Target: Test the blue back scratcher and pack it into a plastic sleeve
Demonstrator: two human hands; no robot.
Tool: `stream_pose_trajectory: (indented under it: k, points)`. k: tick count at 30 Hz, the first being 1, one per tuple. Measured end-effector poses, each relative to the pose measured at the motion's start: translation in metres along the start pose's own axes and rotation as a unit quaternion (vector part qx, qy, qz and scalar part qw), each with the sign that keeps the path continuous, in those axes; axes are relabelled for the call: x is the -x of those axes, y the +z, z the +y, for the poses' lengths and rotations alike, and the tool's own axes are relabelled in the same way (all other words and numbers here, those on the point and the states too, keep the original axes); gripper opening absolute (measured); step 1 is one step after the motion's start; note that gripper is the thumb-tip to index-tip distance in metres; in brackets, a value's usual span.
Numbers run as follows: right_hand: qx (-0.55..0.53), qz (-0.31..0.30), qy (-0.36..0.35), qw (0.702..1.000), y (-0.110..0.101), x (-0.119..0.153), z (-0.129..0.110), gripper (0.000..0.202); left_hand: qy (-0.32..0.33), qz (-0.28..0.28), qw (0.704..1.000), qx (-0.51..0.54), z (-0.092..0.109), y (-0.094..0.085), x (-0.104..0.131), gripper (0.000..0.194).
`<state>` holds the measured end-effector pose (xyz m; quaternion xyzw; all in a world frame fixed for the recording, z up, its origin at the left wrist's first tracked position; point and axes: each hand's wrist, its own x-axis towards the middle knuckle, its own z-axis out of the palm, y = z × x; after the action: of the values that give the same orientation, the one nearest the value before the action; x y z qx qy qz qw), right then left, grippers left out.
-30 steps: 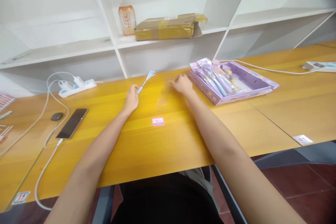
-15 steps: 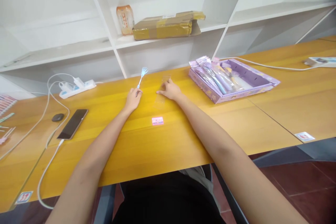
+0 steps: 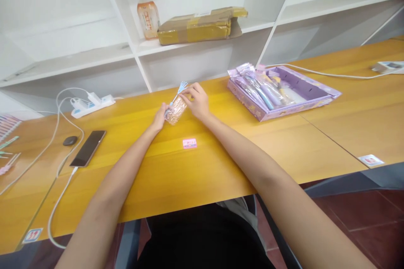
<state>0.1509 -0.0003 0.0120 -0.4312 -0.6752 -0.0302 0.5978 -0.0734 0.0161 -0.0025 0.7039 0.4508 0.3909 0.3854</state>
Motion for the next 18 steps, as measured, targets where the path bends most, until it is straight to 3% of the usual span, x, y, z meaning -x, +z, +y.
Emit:
stream_pose_trajectory:
  k: [2, 4, 7, 9, 14, 18]
  points:
    - [0.005, 0.052, 0.006, 0.999, 0.003, 0.000, -0.004, 0.029, -0.023, -0.004, 0.999, 0.039, -0.001, -0.001, -0.004, 0.094]
    - [0.014, 0.121, 0.057, 0.991, 0.001, -0.006, -0.007, 0.033, -0.039, -0.005, 0.997, 0.066, -0.001, -0.002, -0.006, 0.095]
    - [0.035, 0.216, 0.138, 0.966, -0.011, -0.021, -0.013, 0.039, -0.040, 0.000, 0.995, 0.086, -0.004, -0.003, -0.008, 0.091]
    - [0.046, 0.246, 0.151, 0.956, -0.021, -0.031, -0.021, 0.039, -0.038, 0.005, 0.995, 0.097, -0.006, -0.003, -0.008, 0.089]
    - [0.044, 0.205, 0.119, 0.971, -0.035, -0.038, -0.040, 0.046, -0.039, 0.004, 0.993, 0.113, -0.009, -0.003, -0.008, 0.087]
    - [0.014, 0.076, 0.072, 0.994, -0.028, -0.033, -0.046, 0.044, -0.053, -0.031, 0.989, 0.136, -0.008, -0.007, -0.008, 0.091]
